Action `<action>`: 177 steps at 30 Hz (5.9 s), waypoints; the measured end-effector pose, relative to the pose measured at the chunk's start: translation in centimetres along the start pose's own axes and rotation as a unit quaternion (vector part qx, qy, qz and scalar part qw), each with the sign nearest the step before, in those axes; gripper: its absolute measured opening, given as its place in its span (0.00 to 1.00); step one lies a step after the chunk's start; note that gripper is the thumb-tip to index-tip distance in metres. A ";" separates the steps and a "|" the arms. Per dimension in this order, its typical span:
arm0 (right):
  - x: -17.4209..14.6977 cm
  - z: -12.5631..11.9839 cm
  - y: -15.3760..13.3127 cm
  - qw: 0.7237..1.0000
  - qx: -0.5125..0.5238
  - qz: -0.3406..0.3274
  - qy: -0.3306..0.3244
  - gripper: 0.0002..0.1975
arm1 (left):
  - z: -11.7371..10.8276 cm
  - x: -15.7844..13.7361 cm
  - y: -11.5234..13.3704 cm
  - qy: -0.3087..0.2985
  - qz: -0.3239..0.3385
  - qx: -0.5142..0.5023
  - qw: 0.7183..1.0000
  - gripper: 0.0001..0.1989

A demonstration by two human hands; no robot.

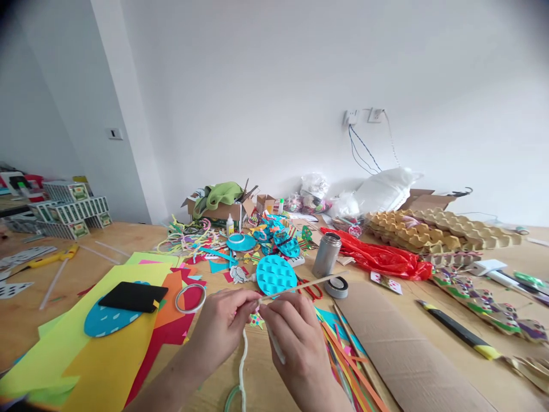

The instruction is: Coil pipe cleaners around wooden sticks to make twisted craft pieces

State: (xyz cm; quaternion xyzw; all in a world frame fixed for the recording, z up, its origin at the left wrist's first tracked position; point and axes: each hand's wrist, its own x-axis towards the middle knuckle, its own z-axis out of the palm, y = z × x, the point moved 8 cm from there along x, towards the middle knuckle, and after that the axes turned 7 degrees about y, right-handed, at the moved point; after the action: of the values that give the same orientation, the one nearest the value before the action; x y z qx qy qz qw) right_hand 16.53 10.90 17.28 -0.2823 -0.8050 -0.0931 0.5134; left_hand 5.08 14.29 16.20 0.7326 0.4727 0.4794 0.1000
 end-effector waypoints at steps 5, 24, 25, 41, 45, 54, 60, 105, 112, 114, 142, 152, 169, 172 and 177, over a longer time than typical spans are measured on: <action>0.1 -0.3 1.1 0.991 0.060 0.108 0.053 0.08 | 0.9 -0.3 -1.0 -0.033 -0.090 -0.086 0.992 0.11; -1.3 0.4 2.9 0.922 0.130 0.340 0.131 0.11 | 0.9 -1.2 -0.1 0.078 -0.019 0.010 0.997 0.09; -1.2 0.3 2.8 0.923 0.132 0.336 0.132 0.11 | 1.0 -1.2 -0.2 0.074 -0.026 0.000 0.997 0.09; -1.6 0.8 3.1 0.894 0.186 0.385 0.134 0.08 | 2.9 -1.7 -1.6 0.008 -0.188 -0.218 0.958 0.13; -1.9 1.1 3.2 0.878 0.214 0.412 0.119 0.09 | 3.7 -1.7 -1.4 -0.034 -0.245 -0.325 0.913 0.14; -1.8 0.8 4.1 0.849 0.289 0.431 0.095 0.08 | 4.4 -1.5 -0.7 -0.119 -0.278 -0.475 0.827 0.12; -1.5 0.7 4.1 0.822 0.367 0.434 0.045 0.07 | 5.0 -1.9 0.0 -0.150 -0.287 -0.542 0.776 0.10; -1.3 0.1 4.0 0.830 0.347 0.437 -0.004 0.07 | 3.8 -1.5 1.1 -0.126 -0.222 -0.482 0.838 0.11; -1.0 0.9 2.7 0.743 0.487 0.457 -0.036 0.07 | 4.5 -2.0 1.6 -0.213 -0.239 -0.548 0.773 0.10; -1.0 0.9 2.6 0.738 0.494 0.457 -0.041 0.08 | 4.7 -2.2 1.6 -0.239 -0.254 -0.573 0.742 0.10; -1.6 0.2 4.2 0.818 0.312 0.482 0.018 0.11 | 2.7 -1.4 -0.2 -0.033 -0.192 -0.333 0.922 0.09; -1.8 -0.2 4.3 0.811 0.337 0.478 -0.003 0.09 | 3.6 -1.4 1.2 -0.151 -0.237 -0.479 0.832 0.10; -1.2 0.4 3.8 0.842 0.302 0.447 -0.026 0.09 | 3.2 -1.4 0.4 -0.086 -0.177 -0.342 0.919 0.09; -1.3 0.4 4.1 0.841 0.296 0.451 -0.027 0.10 | 2.9 -1.4 0.4 -0.069 -0.155 -0.312 0.935 0.10; -1.7 0.3 4.3 0.830 0.313 0.462 -0.017 0.10 | 2.8 -1.4 0.3 -0.066 -0.165 -0.310 0.934 0.09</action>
State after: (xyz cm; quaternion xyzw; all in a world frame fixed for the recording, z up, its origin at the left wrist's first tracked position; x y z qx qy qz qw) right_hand 19.20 13.96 15.02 -0.4469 -0.5753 0.4168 0.5437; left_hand 7.42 13.86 14.06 0.6068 0.4069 0.5297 0.4309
